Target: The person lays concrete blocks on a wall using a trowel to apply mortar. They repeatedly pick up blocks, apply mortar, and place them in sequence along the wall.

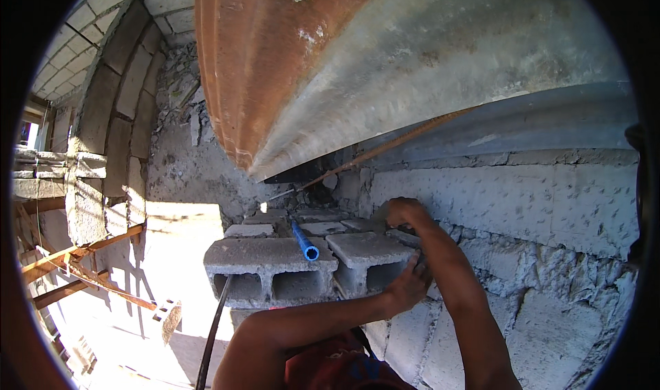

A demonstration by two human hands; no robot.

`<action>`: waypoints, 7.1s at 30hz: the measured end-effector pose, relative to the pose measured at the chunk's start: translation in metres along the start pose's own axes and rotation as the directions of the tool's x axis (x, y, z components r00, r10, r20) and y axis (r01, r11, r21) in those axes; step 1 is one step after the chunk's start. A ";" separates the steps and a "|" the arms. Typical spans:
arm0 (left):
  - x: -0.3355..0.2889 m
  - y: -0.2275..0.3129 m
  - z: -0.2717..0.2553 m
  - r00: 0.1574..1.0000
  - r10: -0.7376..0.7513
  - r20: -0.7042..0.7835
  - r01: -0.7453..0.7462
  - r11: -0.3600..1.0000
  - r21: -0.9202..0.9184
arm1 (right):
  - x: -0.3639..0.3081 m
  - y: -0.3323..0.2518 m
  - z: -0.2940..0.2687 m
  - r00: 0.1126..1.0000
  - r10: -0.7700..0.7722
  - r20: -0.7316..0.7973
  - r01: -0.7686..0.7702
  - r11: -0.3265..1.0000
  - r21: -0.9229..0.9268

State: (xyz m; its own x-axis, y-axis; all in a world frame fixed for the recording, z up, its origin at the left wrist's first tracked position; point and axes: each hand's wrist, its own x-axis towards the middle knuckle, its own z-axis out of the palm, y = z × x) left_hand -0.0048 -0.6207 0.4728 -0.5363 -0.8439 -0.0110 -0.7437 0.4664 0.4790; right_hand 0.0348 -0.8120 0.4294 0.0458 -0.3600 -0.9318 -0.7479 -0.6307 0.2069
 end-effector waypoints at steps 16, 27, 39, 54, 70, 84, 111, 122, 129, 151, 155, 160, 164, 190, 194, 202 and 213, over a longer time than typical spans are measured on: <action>-0.007 -0.009 -0.006 0.998 0.033 -0.052 -0.033 0.999 -0.015 | -0.012 0.007 -0.013 0.999 -0.044 -0.006 0.044 0.996 0.078; -0.007 -0.009 -0.001 0.995 0.022 -0.093 -0.027 0.999 -0.048 | -0.009 -0.022 -0.021 0.982 -0.184 0.053 0.180 0.982 0.064; -0.008 -0.013 0.004 0.986 0.070 -0.151 -0.070 0.998 0.006 | -0.044 -0.034 -0.034 0.921 -0.389 -0.018 0.390 0.921 0.029; -0.007 -0.022 0.000 0.988 0.129 -0.087 -0.144 0.970 -0.197 | -0.282 0.105 0.122 0.662 -0.262 -0.703 0.735 0.411 0.539; -0.004 -0.025 -0.031 0.967 0.232 0.104 -0.238 0.970 0.043 | -0.268 -0.008 0.283 0.112 0.828 -0.549 0.213 0.519 0.828; 0.002 -0.020 -0.036 0.976 0.173 0.134 -0.178 0.984 0.026 | -0.274 -0.020 0.331 -0.084 0.862 -0.501 0.600 0.445 0.665; -0.194 0.087 -0.117 0.781 -0.216 -0.586 -0.187 0.814 -0.549 | -0.221 -0.073 0.469 -0.097 0.848 -0.520 0.696 0.432 0.573; -0.567 0.206 0.211 0.093 -0.924 -0.371 0.410 0.375 -0.831 | -0.094 -0.121 0.640 0.579 0.691 -0.432 0.302 0.310 0.902; -0.686 0.303 0.301 -0.113 -0.994 -0.007 0.038 0.002 -0.999 | -0.060 -0.189 0.738 0.806 0.342 -0.483 0.444 0.190 0.876; -0.968 0.278 0.416 -0.090 -0.927 0.363 0.604 -0.341 -0.720 | 0.042 -0.455 0.410 0.762 0.534 -0.366 0.640 -0.706 0.302; -1.086 0.273 0.405 -0.008 -0.910 0.413 0.676 -0.309 -0.668 | -0.001 -0.485 0.505 0.680 0.306 -0.666 0.645 0.180 0.742; -1.150 0.235 0.361 -0.490 -0.868 0.084 0.562 -0.387 -0.731 | 0.011 -0.447 0.477 0.555 -0.249 -0.793 0.828 0.257 0.499; -1.051 0.207 0.354 -0.595 -0.803 -0.039 0.452 -0.294 -0.842 | 0.061 -0.408 0.390 0.509 -0.370 -0.777 0.859 0.162 0.485; -0.580 0.318 0.436 0.003 -0.971 0.241 0.530 -0.203 -0.823 | -0.108 -0.042 0.365 0.431 -0.221 -0.875 0.813 0.517 0.269; -0.561 0.259 0.437 0.287 -0.954 -0.084 0.731 0.275 -0.624 | -0.208 -0.018 0.311 0.532 -0.364 -0.765 0.828 0.036 0.559; -0.550 0.209 0.347 -0.319 -0.948 -0.020 0.268 -0.070 -0.961 | -0.219 -0.032 0.283 0.675 -0.484 -0.557 0.389 -0.408 0.826; -0.563 0.198 0.414 -0.398 -0.875 0.276 -0.348 -0.134 -0.928 | -0.074 -0.201 0.395 0.576 -0.817 -0.030 0.419 0.263 0.869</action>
State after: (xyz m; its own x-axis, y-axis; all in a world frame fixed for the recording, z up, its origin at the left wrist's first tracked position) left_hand -0.0152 0.0567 0.2107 0.7540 0.0010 -0.6569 0.6569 -0.0150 0.7539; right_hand -0.0796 -0.3868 0.3389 0.6574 0.2874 -0.6966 -0.7531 0.2808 -0.5950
